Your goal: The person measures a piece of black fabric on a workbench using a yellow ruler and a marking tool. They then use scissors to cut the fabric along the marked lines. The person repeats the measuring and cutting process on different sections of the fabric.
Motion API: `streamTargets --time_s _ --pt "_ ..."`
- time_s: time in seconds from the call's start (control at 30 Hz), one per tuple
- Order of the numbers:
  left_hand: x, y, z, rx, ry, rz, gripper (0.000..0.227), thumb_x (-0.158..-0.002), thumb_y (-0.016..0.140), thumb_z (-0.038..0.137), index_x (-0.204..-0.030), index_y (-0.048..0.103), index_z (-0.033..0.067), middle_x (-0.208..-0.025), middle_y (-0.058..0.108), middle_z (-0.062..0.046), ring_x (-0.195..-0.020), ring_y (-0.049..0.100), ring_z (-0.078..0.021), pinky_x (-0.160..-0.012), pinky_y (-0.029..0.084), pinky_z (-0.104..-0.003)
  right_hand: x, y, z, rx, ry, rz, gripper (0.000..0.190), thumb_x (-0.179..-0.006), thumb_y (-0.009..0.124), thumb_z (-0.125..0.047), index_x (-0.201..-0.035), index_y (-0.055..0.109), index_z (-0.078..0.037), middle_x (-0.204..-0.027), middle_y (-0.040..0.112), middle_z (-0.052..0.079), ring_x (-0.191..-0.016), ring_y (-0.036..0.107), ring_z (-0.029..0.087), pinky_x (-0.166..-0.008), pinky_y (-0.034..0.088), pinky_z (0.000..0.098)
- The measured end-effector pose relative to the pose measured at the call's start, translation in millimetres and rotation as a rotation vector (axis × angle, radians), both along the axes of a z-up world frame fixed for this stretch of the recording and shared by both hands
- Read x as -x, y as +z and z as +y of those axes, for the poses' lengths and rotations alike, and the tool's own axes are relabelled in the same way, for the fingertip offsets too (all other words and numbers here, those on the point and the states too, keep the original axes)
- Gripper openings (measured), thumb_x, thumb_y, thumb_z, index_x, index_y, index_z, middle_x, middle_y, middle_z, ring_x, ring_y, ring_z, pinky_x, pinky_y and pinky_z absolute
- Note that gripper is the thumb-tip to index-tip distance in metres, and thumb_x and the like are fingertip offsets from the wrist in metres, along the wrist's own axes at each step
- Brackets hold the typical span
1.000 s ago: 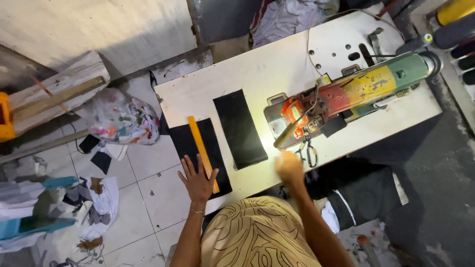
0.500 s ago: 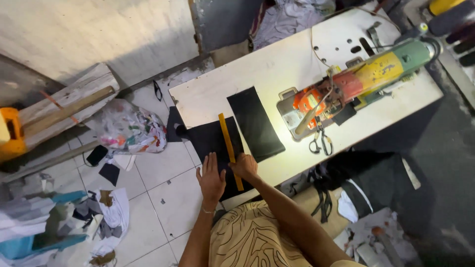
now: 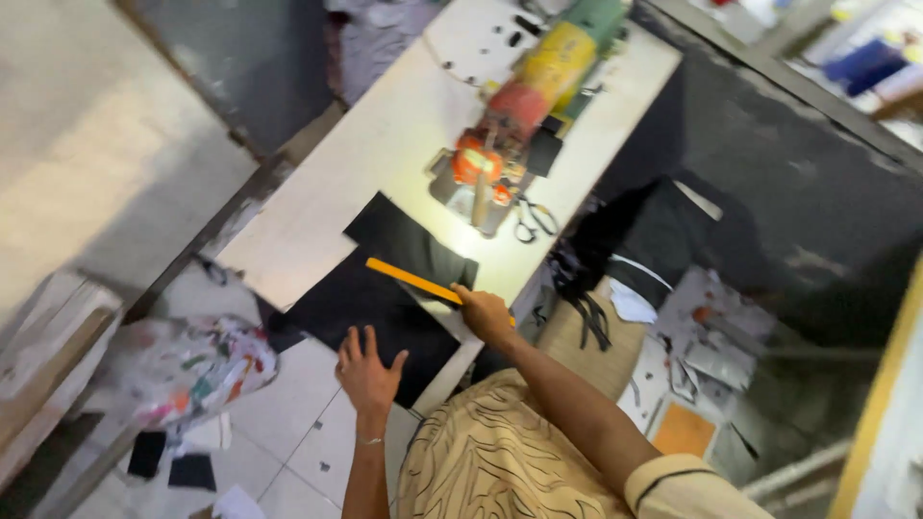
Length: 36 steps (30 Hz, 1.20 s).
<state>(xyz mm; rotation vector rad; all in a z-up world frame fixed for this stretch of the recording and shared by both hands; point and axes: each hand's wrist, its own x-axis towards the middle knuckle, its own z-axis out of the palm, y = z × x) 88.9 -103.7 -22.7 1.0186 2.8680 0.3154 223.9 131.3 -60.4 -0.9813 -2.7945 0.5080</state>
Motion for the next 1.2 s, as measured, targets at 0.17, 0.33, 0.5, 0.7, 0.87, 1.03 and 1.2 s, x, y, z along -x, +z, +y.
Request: streamTargets --time_s 0.17,0.33,0.5,0.7,0.87,1.03,1.2 --pt "-12 17 10 -0.076 -0.047 0.113 0.093 -0.084 0.047 0.077 -0.149 0.052 0.0102 -0.157 0.045 -0.019 -0.140 0.045 -0.0366 -0.096 0.046 -0.055 -18 27 12 0.036 -0.037 0.050 0.025 -0.087 0.058 -0.016 -0.111 0.053 -0.020 -0.071 0.062 0.011 -0.059 0.062 0.038 -0.048 0.042 0.0537" --pt "-8 11 20 0.001 -0.026 0.129 0.098 -0.085 0.034 0.084 -0.150 0.054 0.0136 -0.159 0.047 -0.017 -0.140 0.044 -0.0362 -0.097 0.044 -0.057 -68 89 19 0.201 -0.062 0.216 0.013 -0.093 0.066 -0.011 -0.106 0.066 -0.016 -0.070 0.066 0.008 -0.055 0.063 0.029 -0.043 0.038 0.0419" --pt "7 5 54 0.012 0.022 -0.005 0.105 -0.080 0.036 0.087 -0.153 0.051 0.0132 -0.164 0.039 -0.017 -0.144 0.035 -0.0361 -0.104 0.034 -0.061 -156 152 30 0.939 -0.708 0.648 0.022 -0.090 0.072 -0.007 -0.110 0.070 0.003 -0.082 0.080 0.018 -0.069 0.078 0.023 -0.073 0.061 0.0306" --pt "10 20 107 -0.109 -0.028 0.193 0.090 -0.081 0.064 0.071 -0.146 0.062 0.0095 -0.155 0.053 -0.021 -0.135 0.049 -0.0400 -0.091 0.047 -0.061 -243 196 109 0.660 -1.034 0.807 0.017 -0.096 0.072 -0.028 -0.100 0.077 -0.012 -0.055 0.053 0.000 -0.040 0.029 0.008 -0.043 0.044 0.0285" --pt "18 17 149 -0.174 -0.023 0.339 0.086 -0.076 0.075 0.067 -0.140 0.069 0.0099 -0.150 0.062 -0.019 -0.129 0.059 -0.0394 -0.089 0.051 -0.055 -278 113 265 0.421 -1.184 0.654 0.016 -0.092 0.074 -0.030 -0.089 0.071 -0.014 -0.069 0.055 -0.004 -0.060 0.047 0.008 -0.053 0.036 0.0283" --pt "19 18 176 -0.194 -0.016 0.277 0.085 -0.077 0.080 0.057 -0.141 0.068 0.0019 -0.148 0.061 -0.027 -0.128 0.060 -0.0462 -0.096 0.050 -0.059 -287 77 379 0.376 -1.189 0.785 0.011 -0.089 0.078 -0.025 -0.094 0.070 -0.019 -0.066 0.050 -0.004 -0.045 0.042 0.008 -0.033 0.040 0.0275" --pt "2 -23 165 -0.273 -0.040 0.404 0.090 -0.086 0.085 0.047 -0.146 0.069 -0.0179 -0.154 0.055 -0.046 -0.130 0.059 -0.0657 -0.098 0.046 -0.070 -325 30 421 0.465 -1.288 1.376 0.015 -0.093 0.076 -0.008 -0.098 0.063 -0.010 -0.059 0.038 -0.005 -0.043 0.040 0.003 -0.034 0.027 0.0186"
